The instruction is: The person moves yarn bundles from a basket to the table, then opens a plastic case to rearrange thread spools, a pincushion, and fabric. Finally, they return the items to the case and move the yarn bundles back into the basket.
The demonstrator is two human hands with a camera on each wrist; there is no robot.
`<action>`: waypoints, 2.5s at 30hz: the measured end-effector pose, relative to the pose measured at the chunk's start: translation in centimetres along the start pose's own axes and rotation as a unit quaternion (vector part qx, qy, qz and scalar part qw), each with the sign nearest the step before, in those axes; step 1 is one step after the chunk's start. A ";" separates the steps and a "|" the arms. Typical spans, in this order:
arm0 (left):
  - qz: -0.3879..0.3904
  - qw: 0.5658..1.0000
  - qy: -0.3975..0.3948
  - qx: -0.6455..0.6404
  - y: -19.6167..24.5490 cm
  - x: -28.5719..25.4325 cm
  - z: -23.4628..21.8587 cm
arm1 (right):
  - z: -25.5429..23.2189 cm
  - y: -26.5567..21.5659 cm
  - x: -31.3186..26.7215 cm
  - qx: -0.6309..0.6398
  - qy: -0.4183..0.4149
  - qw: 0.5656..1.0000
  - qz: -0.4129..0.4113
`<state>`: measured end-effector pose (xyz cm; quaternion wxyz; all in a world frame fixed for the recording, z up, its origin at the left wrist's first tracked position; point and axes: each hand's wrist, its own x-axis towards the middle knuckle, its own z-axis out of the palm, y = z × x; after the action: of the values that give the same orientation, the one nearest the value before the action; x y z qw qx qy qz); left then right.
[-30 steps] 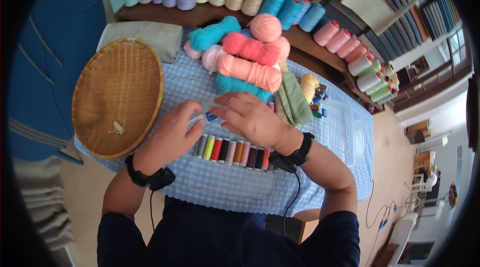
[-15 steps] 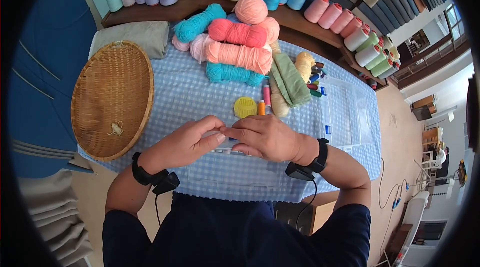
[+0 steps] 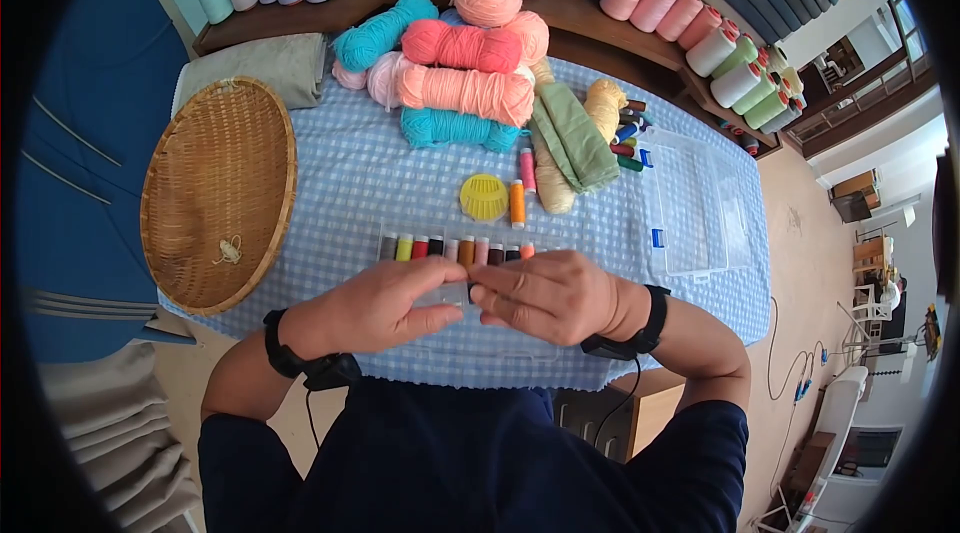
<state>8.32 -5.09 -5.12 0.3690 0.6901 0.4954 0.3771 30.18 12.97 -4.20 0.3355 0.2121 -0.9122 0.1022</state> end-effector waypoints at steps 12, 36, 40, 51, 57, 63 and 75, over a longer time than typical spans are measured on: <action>-0.033 0.997 -0.067 0.016 -0.1 -0.3 0.3 | -0.1 -3.2 -1.0 0.153 -0.060 0.956 0.243; 0.163 0.951 -0.070 0.254 0.0 -3.3 2.7 | 1.3 -7.5 -1.0 0.110 -0.210 0.942 0.237; 0.147 0.943 -0.055 0.292 -0.8 -4.1 2.9 | 2.6 -7.4 -0.6 0.070 -0.203 0.953 0.213; 0.116 0.941 -0.033 0.316 -1.1 -5.8 1.8 | 1.3 3.2 -0.2 -0.042 -0.185 0.947 0.260; 0.101 0.939 -0.011 0.330 -1.1 -5.7 1.8 | 2.6 7.4 0.0 -0.045 -0.241 0.936 0.252; 0.111 0.933 -0.005 0.342 -1.9 -6.0 1.6 | 2.3 8.1 0.8 0.001 -0.292 0.913 0.286; 0.071 0.954 0.153 0.249 -3.0 -7.7 1.9 | -4.1 -2.5 -1.0 0.095 -0.281 0.933 0.203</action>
<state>7.03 -12.04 -9.77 0.0774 0.7272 0.5741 0.3682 34.37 12.43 -1.68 0.0157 0.0736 -0.9789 0.1902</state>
